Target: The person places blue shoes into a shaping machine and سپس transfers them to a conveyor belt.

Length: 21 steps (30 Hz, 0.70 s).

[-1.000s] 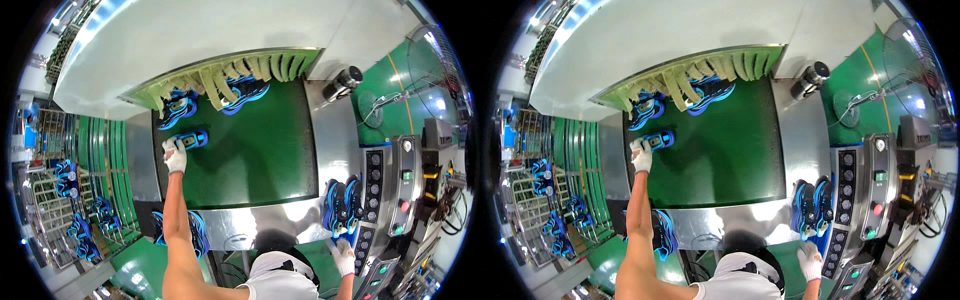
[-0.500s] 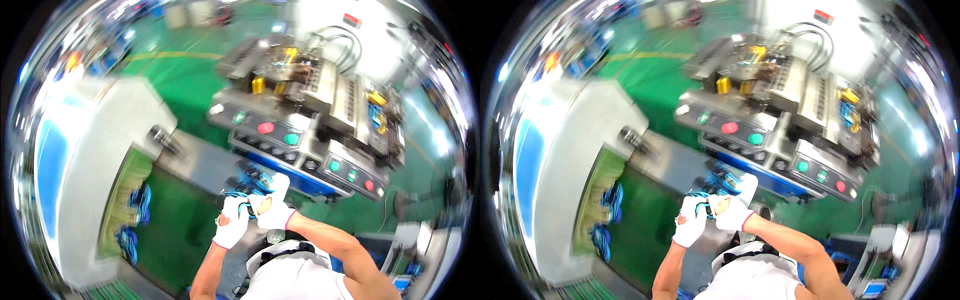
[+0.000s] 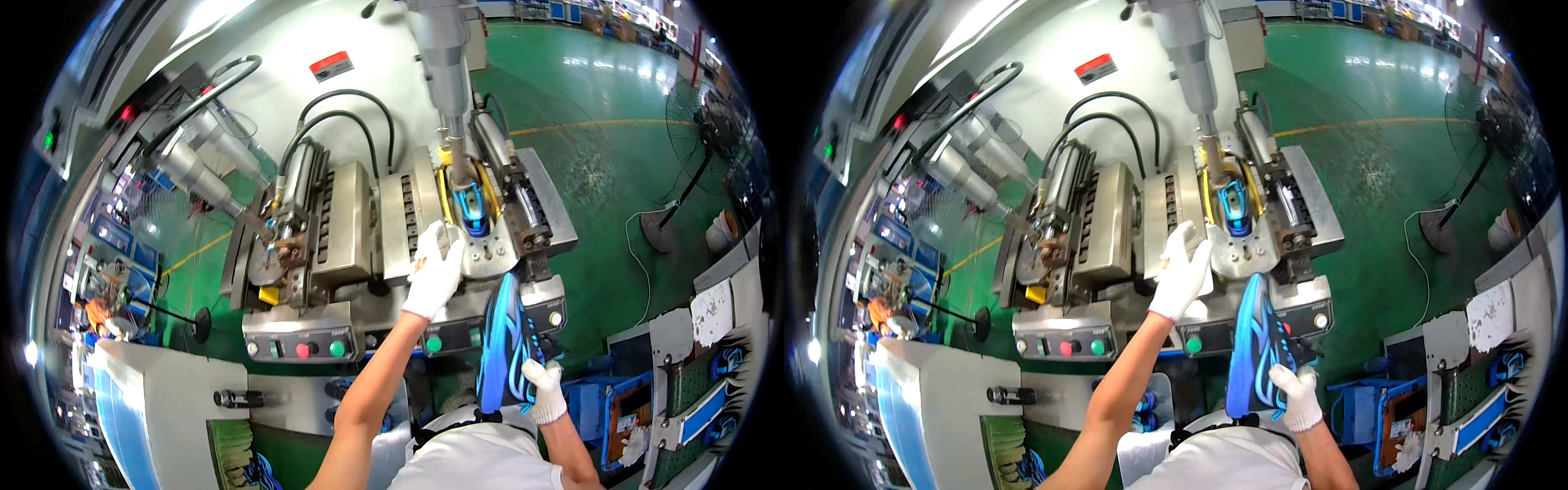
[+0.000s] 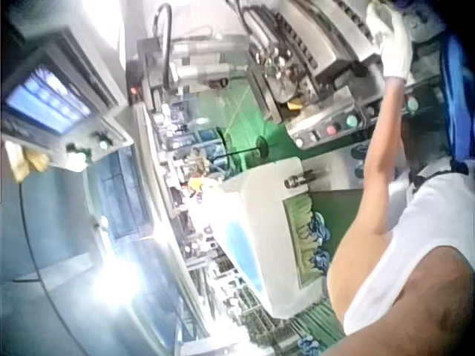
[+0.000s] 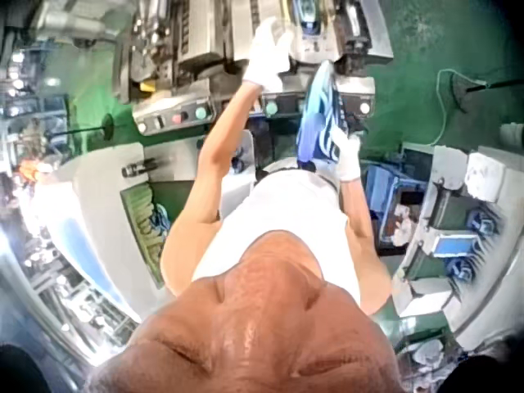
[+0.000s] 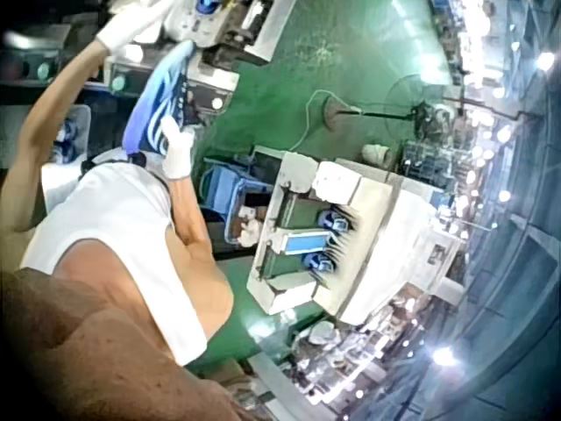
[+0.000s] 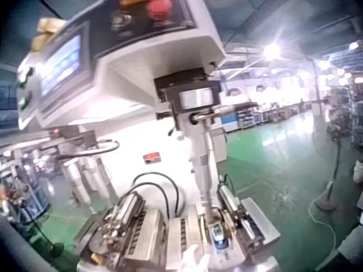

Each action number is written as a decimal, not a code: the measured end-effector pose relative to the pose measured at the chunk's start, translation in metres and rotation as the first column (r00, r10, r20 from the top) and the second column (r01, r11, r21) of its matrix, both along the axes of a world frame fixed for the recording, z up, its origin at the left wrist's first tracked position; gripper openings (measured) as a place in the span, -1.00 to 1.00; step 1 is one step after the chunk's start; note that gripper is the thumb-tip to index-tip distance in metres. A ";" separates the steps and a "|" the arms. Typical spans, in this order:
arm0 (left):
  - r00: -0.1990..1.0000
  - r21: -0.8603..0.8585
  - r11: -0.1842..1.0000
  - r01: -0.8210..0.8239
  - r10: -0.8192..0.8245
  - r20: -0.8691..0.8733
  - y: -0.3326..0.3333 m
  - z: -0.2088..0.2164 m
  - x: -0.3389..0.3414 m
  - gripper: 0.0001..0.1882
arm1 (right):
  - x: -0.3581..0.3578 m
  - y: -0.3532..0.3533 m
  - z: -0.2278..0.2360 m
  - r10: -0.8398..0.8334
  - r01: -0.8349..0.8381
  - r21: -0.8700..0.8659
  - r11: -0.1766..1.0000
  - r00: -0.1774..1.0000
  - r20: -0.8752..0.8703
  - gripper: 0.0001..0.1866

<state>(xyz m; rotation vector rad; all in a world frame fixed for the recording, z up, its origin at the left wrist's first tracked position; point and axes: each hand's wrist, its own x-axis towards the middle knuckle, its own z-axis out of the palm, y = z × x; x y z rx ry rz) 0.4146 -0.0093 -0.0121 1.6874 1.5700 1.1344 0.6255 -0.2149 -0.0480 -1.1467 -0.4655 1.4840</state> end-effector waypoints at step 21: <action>0.990 -0.216 0.968 -0.127 0.138 0.037 0.098 -0.013 -0.011 -0.48 | 0.039 0.120 0.029 -0.208 0.081 0.224 0.971 0.748 0.631 -0.46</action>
